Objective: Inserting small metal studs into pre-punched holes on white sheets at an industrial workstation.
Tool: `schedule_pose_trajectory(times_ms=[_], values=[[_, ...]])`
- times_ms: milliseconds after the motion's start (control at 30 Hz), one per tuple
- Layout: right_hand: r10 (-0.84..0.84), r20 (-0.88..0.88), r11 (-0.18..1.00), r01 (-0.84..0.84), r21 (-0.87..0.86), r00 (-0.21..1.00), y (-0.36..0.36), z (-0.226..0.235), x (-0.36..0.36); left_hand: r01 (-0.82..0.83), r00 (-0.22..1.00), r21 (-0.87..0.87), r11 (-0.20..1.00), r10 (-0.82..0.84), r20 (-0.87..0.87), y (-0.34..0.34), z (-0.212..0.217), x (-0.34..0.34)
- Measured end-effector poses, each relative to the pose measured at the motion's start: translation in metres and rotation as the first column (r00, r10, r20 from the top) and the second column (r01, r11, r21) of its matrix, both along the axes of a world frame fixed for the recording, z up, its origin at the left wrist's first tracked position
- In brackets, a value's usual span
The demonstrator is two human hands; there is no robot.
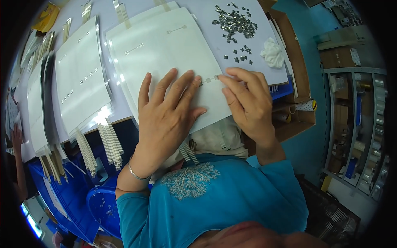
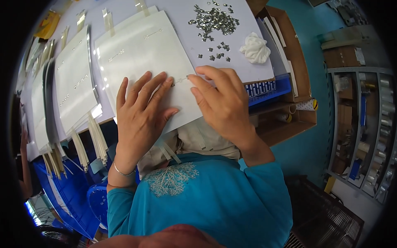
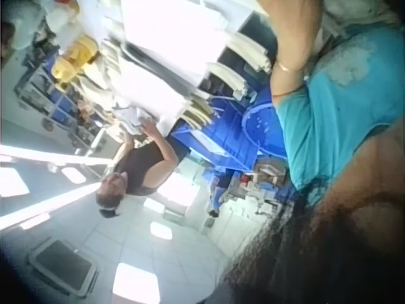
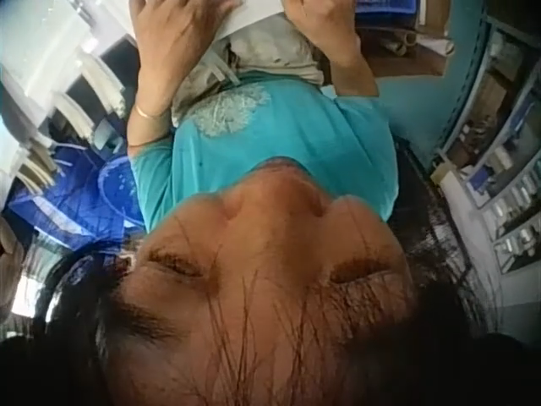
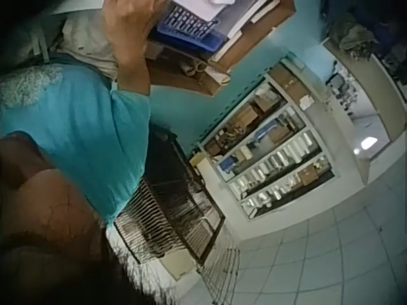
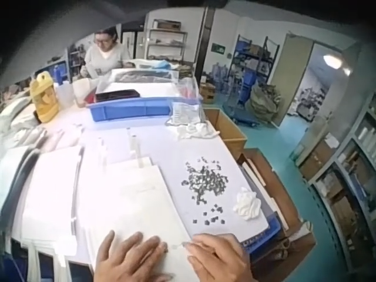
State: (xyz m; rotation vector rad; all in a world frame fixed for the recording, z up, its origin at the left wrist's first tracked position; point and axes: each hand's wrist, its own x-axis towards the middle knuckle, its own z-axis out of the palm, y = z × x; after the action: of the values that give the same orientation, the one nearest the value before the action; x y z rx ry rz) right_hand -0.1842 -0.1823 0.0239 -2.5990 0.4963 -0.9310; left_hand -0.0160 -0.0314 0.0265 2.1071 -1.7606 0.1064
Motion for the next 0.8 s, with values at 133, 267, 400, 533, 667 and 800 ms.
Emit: schedule_pose_trajectory(times_ms=[133, 267, 400, 533, 667, 800], values=[[0.03, -0.05, 0.997, -0.033, -0.065, 0.998, 0.005, -0.001, 0.008, -0.003, 1.0, 0.001, 1.0, 0.003, -0.008, -0.001, 0.001, 0.001], [-0.001, -0.125, 0.986, -0.02, -0.167, 0.992, 0.015, 0.002, 0.01, -0.001, 1.0, -0.001, 1.0, 0.001, -0.01, -0.001, -0.001, 0.001], [0.048, -0.138, 0.997, -0.055, -0.049, 0.989, 0.023, 0.005, 0.016, -0.005, 1.0, 0.0, 1.0, 0.005, -0.014, -0.001, -0.001, 0.002], [-0.128, 0.013, 0.991, 0.128, 0.028, 0.992, 0.008, 0.003, 0.002, -0.001, 1.0, 0.014, 1.0, 0.001, -0.004, -0.002, 0.001, 0.003], [-0.233, 0.085, 0.97, 0.237, -0.045, 0.969, -0.02, -0.01, -0.023, 0.02, 1.0, 0.012, 1.0, -0.02, -0.002, -0.004, 0.005, 0.002], [-0.32, 0.01, 0.947, 0.319, 0.031, 0.947, -0.033, -0.01, -0.029, 0.013, 1.0, 0.003, 1.0, -0.013, 0.015, -0.005, 0.006, -0.002]])
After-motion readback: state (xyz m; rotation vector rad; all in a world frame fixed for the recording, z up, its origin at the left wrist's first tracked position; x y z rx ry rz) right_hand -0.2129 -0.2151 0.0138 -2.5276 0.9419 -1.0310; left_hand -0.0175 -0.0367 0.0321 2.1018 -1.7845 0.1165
